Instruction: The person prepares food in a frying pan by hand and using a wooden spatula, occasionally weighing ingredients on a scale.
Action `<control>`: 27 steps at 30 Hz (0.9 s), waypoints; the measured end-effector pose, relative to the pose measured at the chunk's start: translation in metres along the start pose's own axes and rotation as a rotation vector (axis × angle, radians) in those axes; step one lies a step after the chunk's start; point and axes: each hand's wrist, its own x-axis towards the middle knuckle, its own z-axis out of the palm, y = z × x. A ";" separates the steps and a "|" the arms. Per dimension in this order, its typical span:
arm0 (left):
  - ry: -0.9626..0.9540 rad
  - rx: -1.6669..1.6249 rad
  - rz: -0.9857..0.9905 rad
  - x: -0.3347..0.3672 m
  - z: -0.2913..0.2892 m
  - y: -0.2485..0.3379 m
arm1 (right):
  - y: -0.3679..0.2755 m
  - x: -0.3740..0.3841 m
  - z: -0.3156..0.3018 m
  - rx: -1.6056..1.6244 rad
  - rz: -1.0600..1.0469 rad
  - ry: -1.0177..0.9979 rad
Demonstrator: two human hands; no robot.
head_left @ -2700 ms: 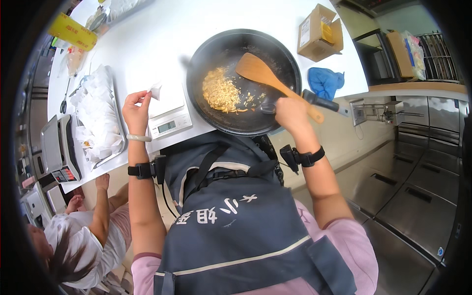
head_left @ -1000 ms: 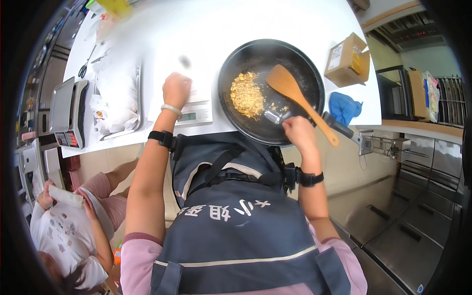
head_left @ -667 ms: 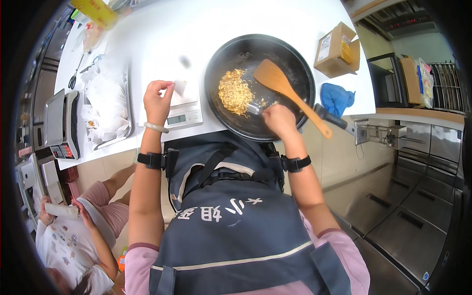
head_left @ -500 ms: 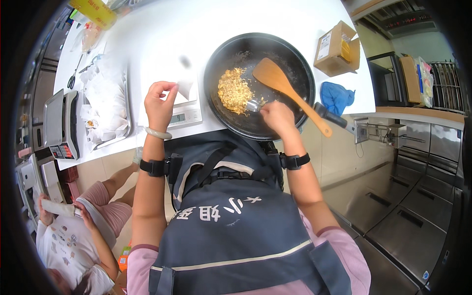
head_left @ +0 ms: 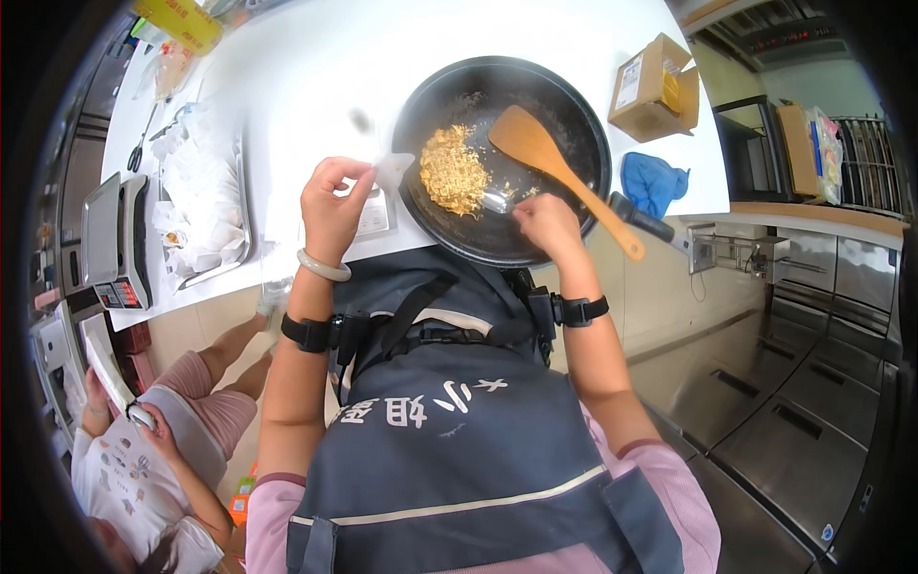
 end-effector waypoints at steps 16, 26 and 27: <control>-0.033 -0.014 -0.021 -0.005 0.005 0.003 | -0.022 -0.002 0.001 0.020 -0.038 -0.055; -0.117 -0.044 -0.047 -0.005 0.020 0.012 | 0.001 -0.015 -0.035 0.362 0.024 -0.040; -0.117 -0.044 -0.045 -0.005 0.023 0.013 | -0.001 -0.018 -0.040 0.362 0.023 -0.038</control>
